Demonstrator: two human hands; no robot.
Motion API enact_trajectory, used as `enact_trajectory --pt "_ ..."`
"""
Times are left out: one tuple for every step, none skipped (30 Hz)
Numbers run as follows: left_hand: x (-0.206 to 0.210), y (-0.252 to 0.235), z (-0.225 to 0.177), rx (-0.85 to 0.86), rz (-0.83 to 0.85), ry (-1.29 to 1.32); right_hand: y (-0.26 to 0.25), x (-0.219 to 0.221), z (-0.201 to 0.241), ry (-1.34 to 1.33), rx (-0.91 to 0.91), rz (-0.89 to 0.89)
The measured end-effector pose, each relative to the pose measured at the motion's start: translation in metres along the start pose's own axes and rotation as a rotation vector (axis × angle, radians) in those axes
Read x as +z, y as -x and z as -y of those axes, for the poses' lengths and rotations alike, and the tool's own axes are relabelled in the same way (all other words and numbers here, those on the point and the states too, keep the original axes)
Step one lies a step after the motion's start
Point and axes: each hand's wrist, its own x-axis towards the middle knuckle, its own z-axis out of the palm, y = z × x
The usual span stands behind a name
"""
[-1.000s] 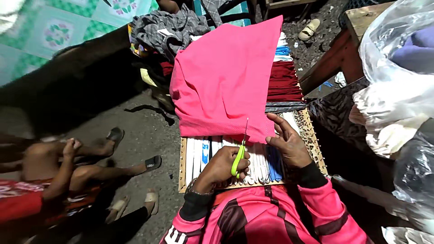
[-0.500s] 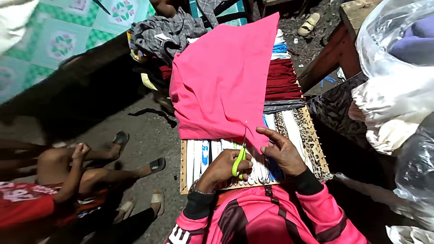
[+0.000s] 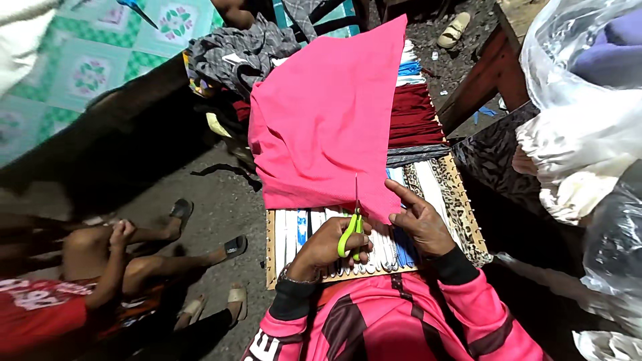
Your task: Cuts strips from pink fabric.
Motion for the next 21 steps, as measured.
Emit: enact_trajectory --pt "0.0 0.001 0.0 0.008 -0.003 -0.002 -0.001 -0.001 0.0 0.0 -0.002 0.005" --pt "0.0 0.003 -0.001 0.011 -0.006 -0.006 -0.002 -0.001 -0.001 0.004 -0.005 0.01" --pt "0.0 0.004 -0.001 0.013 -0.008 -0.01 -0.003 -0.002 -0.002 0.013 -0.005 0.01" --pt "0.0 0.006 0.0 0.015 -0.012 -0.012 -0.003 -0.002 -0.003 0.025 -0.004 0.006" --pt "0.0 0.007 0.0 0.013 -0.018 -0.01 -0.004 -0.002 -0.004 0.037 -0.001 -0.003" --pt "0.0 0.008 0.0 0.009 -0.027 -0.007 -0.005 0.0 -0.005 0.045 0.004 -0.018" --pt "0.0 0.009 0.001 0.007 -0.034 -0.004 -0.005 0.001 -0.006 0.045 0.009 -0.024" --pt "0.0 0.009 0.002 0.008 -0.034 0.002 -0.006 0.002 -0.007 0.037 0.01 -0.023" --pt "0.0 0.009 0.003 0.011 -0.034 0.009 -0.006 0.002 -0.007 0.032 0.012 -0.017" --pt "0.001 0.009 0.004 0.012 -0.039 0.015 -0.005 0.004 -0.007 0.029 0.013 -0.012" --pt "0.001 0.009 0.005 0.01 -0.045 0.023 -0.004 0.005 -0.006 0.028 0.013 -0.01" --pt "0.002 0.01 0.005 0.006 -0.057 0.026 -0.003 0.007 -0.006 0.025 0.011 -0.009" --pt "0.003 0.01 0.005 0.0 -0.073 0.023 -0.002 0.007 -0.005 0.023 0.008 -0.009" --pt "0.003 0.01 0.005 -0.007 -0.089 0.014 0.0 0.008 -0.005 0.02 0.003 -0.012" --pt "0.004 0.011 0.005 -0.011 -0.1 0.007 0.001 0.008 -0.005 0.014 -0.007 -0.016" --pt "0.003 0.012 0.006 -0.016 -0.104 0.005 0.002 0.008 -0.006 0.009 -0.017 -0.014" --pt "0.003 0.012 0.007 -0.018 -0.102 0.011 0.003 0.008 -0.006 0.009 -0.025 -0.01" --pt "0.003 0.013 0.007 -0.021 -0.094 0.02 0.004 0.008 -0.006 0.01 -0.027 -0.011" --pt "0.003 0.012 0.008 -0.03 -0.08 0.028 0.005 0.008 -0.005 0.013 -0.023 -0.014" --pt "0.003 0.012 0.008 -0.041 -0.062 0.028 0.006 0.009 -0.005 0.013 -0.02 -0.019" --pt "0.003 0.01 0.007 -0.051 -0.048 0.021 0.007 0.01 -0.005 0.012 -0.02 -0.02"
